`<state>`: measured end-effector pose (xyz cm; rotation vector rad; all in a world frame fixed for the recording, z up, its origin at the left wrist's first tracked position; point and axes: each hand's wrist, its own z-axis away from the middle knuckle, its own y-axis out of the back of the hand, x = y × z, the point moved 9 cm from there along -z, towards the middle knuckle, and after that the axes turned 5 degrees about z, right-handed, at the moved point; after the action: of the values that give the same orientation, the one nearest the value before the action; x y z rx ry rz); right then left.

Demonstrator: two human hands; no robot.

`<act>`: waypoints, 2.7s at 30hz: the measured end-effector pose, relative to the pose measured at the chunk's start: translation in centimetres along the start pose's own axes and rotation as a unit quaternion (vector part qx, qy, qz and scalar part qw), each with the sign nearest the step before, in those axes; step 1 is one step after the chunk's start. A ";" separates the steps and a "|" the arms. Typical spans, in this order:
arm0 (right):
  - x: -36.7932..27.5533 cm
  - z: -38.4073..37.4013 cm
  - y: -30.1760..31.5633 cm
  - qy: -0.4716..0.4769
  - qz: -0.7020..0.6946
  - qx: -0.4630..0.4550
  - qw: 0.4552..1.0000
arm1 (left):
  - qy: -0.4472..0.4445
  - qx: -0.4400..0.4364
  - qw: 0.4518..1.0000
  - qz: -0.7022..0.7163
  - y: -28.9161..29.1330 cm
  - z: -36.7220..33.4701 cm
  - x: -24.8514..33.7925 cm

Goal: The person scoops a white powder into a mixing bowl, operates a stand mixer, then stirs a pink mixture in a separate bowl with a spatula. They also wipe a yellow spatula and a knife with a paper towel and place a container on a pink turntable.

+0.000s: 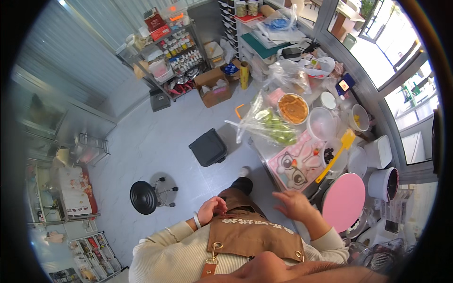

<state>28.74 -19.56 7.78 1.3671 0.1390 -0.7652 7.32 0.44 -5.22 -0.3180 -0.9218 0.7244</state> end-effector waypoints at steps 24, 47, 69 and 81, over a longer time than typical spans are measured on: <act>-16.8 -51.4 -18.0 -0.068 -0.042 -0.029 0.996 | -0.191 0.126 0.922 -0.313 40.0 -2.3 42.4; 35.3 -102.8 -8.4 -0.362 -0.759 0.238 0.486 | -0.071 0.142 0.987 -0.008 37.3 -74.8 61.6; 56.2 -125.5 -11.9 -0.292 -0.429 0.326 0.790 | -0.249 0.324 0.879 0.245 50.6 -106.4 66.7; 52.0 -140.9 -12.9 -0.247 0.010 -0.057 0.967 | -0.402 0.299 0.858 0.111 47.0 -103.9 72.3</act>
<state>107.98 87.61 -62.65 1.0336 -0.2211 -1.0426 100.05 89.36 -46.80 0.4911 -1.3879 1.3622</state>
